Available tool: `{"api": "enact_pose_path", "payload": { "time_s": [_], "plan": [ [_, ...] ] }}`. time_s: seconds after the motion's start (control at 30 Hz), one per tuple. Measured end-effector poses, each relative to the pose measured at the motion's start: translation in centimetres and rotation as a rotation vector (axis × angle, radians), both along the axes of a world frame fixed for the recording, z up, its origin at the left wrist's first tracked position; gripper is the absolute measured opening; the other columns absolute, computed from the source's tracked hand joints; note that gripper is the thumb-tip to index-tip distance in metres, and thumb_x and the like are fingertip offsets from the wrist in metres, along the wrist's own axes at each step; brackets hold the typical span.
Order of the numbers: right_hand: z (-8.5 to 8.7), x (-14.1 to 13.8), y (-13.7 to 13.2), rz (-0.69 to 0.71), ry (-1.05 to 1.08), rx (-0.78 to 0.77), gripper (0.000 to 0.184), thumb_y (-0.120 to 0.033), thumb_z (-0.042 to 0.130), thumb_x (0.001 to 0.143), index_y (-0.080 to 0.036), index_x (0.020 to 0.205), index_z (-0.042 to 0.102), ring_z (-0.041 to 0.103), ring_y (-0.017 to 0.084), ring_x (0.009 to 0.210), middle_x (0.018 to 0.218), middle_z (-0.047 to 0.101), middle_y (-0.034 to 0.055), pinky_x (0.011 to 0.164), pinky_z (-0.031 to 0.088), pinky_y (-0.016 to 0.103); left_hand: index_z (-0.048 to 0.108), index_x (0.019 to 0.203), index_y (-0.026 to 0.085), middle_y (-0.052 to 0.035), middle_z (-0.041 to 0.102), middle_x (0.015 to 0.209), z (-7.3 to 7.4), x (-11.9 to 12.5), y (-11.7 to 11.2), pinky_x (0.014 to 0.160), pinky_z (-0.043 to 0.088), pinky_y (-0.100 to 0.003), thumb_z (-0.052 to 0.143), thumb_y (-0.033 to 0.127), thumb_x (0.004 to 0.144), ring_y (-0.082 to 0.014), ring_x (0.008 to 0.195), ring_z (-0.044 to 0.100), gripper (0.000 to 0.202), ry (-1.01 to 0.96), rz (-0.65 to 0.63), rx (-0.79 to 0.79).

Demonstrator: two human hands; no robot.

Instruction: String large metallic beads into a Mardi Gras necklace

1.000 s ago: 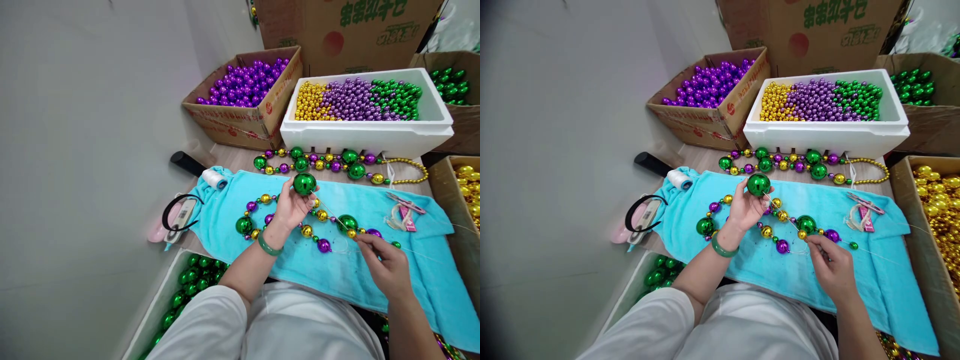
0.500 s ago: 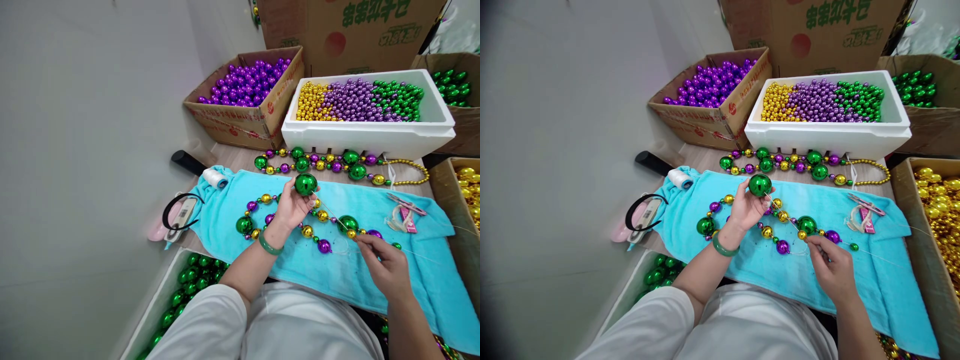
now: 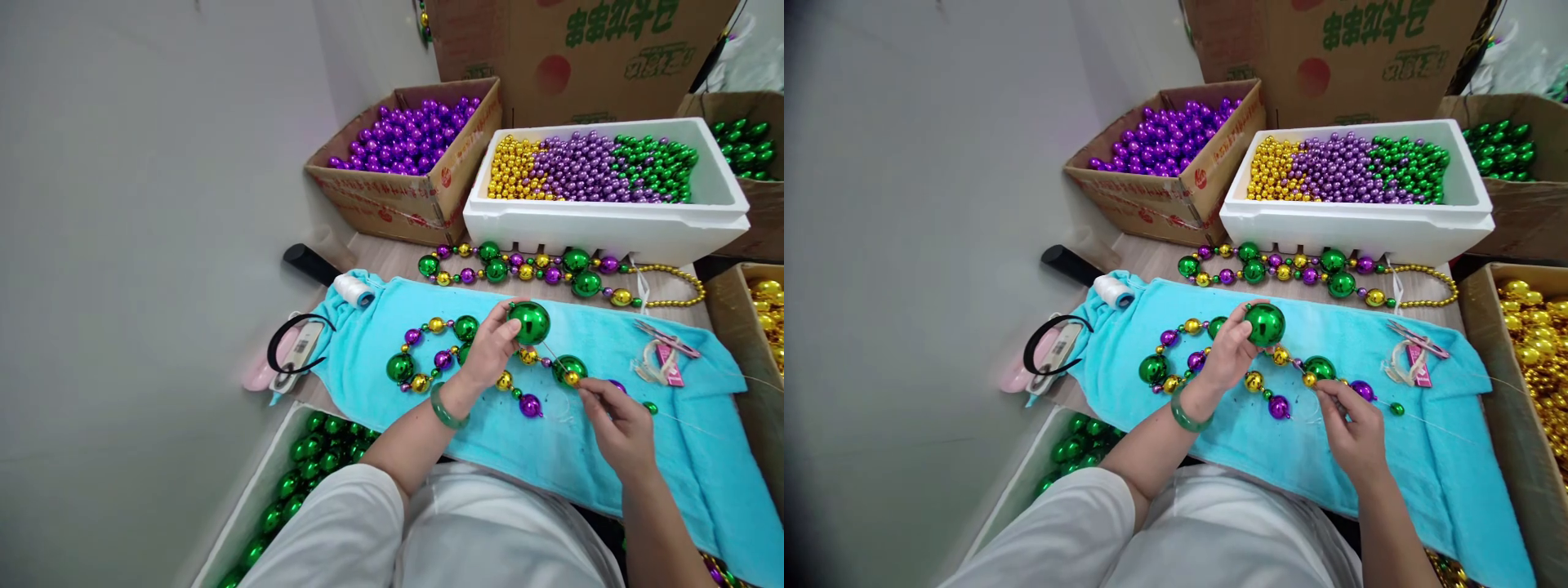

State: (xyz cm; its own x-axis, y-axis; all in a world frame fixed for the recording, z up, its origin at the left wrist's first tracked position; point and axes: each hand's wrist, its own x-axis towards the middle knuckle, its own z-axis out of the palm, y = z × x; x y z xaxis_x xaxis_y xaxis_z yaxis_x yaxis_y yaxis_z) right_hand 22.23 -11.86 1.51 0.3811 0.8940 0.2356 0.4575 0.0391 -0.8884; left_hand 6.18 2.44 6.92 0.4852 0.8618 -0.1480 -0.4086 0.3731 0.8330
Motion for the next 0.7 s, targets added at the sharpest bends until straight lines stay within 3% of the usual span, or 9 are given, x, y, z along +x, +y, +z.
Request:
{"api": "enact_pose_path", "payload": {
  "time_s": [0.27, 0.53, 0.6, 0.7],
  "plan": [
    [-0.9, 0.8, -0.2, -0.004, 0.037, -0.02, 0.014, -0.028, 0.063, 0.084, -0.019, 0.089, 0.072, 0.06, 0.013, 0.057, 0.076, 0.071, 0.0034, 0.053, 0.049, 0.025, 0.063, 0.116, 0.019, -0.0046, 0.064, 0.095, -0.2, -0.4, 0.0, 0.078, 0.048, -0.025, 0.071, 0.041, 0.072, -0.0152, 0.084, 0.058, 0.05, 0.085, -0.047, 0.198],
    [-1.9, -0.1, 0.2, 0.031, 0.321, -0.042, 0.012, -0.029, 0.064, 0.083, -0.019, 0.087, 0.07, 0.052, 0.01, 0.053, 0.065, 0.061, 0.0001, 0.046, 0.043, 0.022, 0.057, 0.121, 0.022, -0.0072, 0.062, 0.111, 0.0, 0.1, -0.4, 0.078, 0.052, -0.03, 0.072, 0.043, 0.07, -0.0185, 0.09, 0.062, 0.057, -0.033, -0.114, 0.044],
    [-1.9, -0.1, 0.3, 0.036, 0.371, -0.033, 0.011, -0.028, 0.065, 0.082, -0.019, 0.086, 0.07, 0.05, 0.01, 0.051, 0.063, 0.058, -0.0009, 0.045, 0.041, 0.022, 0.056, 0.122, 0.022, -0.0073, 0.062, 0.11, -0.5, 0.1, -0.5, 0.081, 0.052, -0.031, 0.072, 0.044, 0.071, -0.0198, 0.094, 0.062, 0.058, -0.012, -0.125, 0.105],
    [-1.8, -0.1, 0.6, 0.041, 0.424, -0.009, 0.011, -0.027, 0.066, 0.081, -0.019, 0.087, 0.07, 0.05, 0.01, 0.051, 0.061, 0.057, -0.0014, 0.045, 0.041, 0.023, 0.057, 0.124, 0.021, -0.0091, 0.062, 0.112, -1.0, 0.1, -0.8, 0.087, 0.051, -0.032, 0.075, 0.041, 0.071, -0.0219, 0.101, 0.061, 0.06, 0.084, -0.208, 0.347]
  ]
}}
